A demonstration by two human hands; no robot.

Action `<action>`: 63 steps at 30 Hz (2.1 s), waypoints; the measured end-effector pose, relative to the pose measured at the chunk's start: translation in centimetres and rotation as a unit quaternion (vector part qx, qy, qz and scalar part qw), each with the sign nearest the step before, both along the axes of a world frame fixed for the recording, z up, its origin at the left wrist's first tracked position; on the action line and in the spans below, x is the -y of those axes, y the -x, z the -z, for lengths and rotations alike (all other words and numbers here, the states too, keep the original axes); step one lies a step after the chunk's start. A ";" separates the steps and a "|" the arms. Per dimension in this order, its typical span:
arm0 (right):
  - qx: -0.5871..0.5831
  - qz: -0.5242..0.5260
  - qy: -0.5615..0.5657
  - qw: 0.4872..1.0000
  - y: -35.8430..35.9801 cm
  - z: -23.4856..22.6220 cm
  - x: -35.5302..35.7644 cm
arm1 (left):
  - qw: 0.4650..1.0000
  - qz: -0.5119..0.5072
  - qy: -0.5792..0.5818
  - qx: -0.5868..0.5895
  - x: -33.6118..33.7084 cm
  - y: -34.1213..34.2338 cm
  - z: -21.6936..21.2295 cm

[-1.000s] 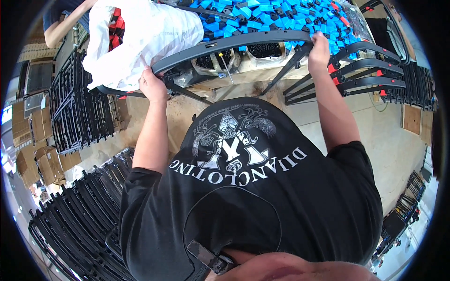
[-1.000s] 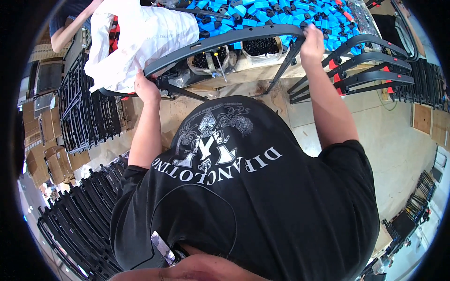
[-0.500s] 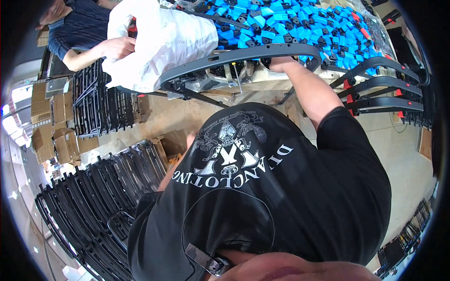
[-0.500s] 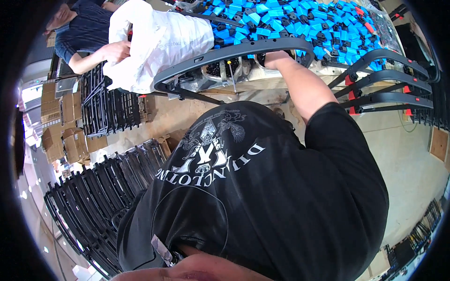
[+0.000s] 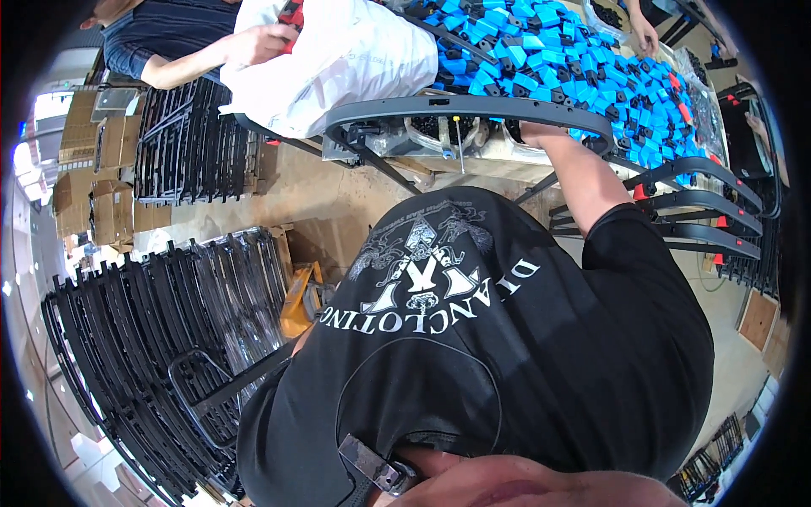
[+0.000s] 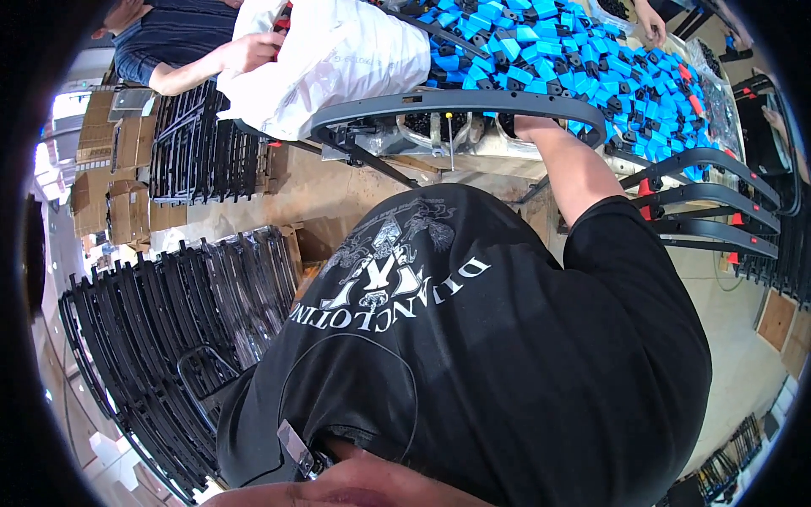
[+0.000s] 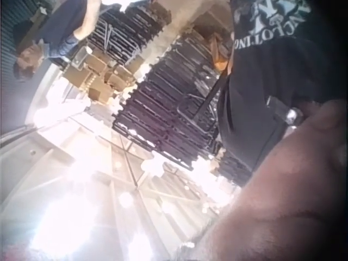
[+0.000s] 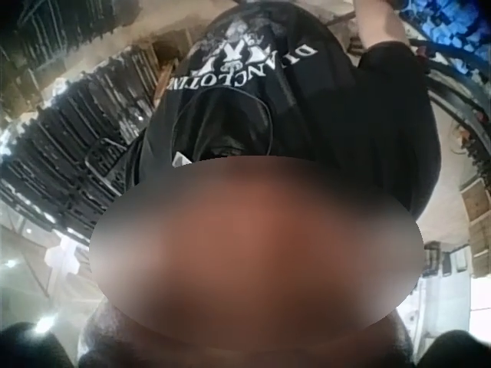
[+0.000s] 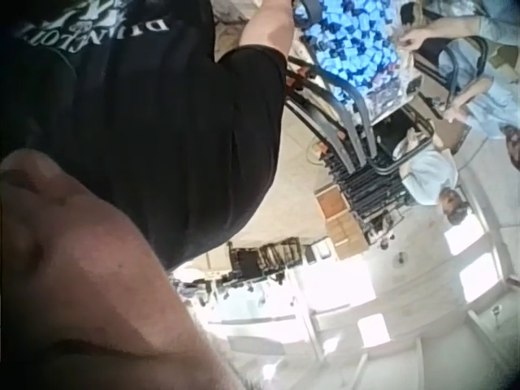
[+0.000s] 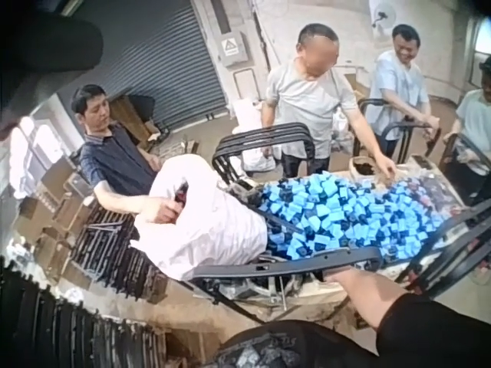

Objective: The recorder is attaching blue foam protective pieces onto the bars of a black metal rack in an assembly line setting.

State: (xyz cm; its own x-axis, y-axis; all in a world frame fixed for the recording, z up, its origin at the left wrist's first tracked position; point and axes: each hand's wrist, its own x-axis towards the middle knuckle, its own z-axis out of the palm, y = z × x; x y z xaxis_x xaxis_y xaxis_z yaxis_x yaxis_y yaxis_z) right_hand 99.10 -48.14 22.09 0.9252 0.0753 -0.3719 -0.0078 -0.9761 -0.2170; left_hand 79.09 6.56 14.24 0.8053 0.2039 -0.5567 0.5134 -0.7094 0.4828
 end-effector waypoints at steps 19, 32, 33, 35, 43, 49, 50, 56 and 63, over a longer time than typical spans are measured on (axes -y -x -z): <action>0.060 0.435 -0.736 0.515 8.2 1.3 0.2 | 0.987 0.137 0.066 0.042 9.5 -9.9 -5.1; -0.125 0.443 -0.740 0.491 17.4 -2.1 -2.3 | 0.865 0.463 -0.163 0.102 26.2 -26.7 -4.7; -0.114 0.450 -0.721 0.515 18.9 -1.3 -1.9 | 0.861 0.474 -0.163 0.081 27.2 -26.5 -5.0; -0.140 0.512 -0.667 0.523 21.2 -0.9 -1.3 | 0.852 0.486 -0.181 0.068 28.2 -26.8 -4.4; -0.017 0.544 -0.495 0.677 29.2 4.0 0.5 | 0.864 0.445 -0.197 0.129 28.7 -27.6 -2.5; 0.014 0.562 -0.453 0.692 29.6 2.9 -0.2 | 0.869 0.434 -0.173 0.164 28.9 -26.0 -4.2; 0.026 0.557 -0.453 0.696 29.5 2.5 -0.4 | 0.867 0.455 -0.168 0.116 29.0 -26.5 -4.8; 0.013 0.540 -0.533 0.651 28.6 2.0 -0.9 | 0.841 0.496 -0.205 0.068 29.1 -26.7 -5.7; 0.006 0.499 -0.526 0.689 27.1 1.5 -1.2 | 0.870 0.444 -0.166 0.136 28.0 -26.8 -3.6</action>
